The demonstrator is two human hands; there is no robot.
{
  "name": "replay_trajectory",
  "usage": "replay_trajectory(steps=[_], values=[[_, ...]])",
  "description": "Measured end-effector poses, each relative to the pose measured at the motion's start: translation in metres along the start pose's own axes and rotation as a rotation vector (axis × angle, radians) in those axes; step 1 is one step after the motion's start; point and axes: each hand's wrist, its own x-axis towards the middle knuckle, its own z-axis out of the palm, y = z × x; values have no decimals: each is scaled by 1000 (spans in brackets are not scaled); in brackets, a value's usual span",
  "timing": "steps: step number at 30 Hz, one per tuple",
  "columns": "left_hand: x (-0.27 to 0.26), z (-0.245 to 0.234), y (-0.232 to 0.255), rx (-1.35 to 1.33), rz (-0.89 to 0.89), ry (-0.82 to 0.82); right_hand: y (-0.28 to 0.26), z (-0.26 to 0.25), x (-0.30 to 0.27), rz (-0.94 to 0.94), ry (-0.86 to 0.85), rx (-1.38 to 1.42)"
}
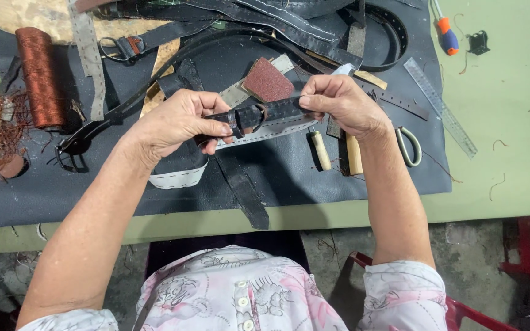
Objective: Measuring, cutting, and assembling leather components to create a strap or belt loop
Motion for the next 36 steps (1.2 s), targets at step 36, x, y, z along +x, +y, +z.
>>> replay_trajectory(steps=[36], values=[[113, 3, 145, -126, 79, 378, 50, 55, 45, 30, 209, 368]])
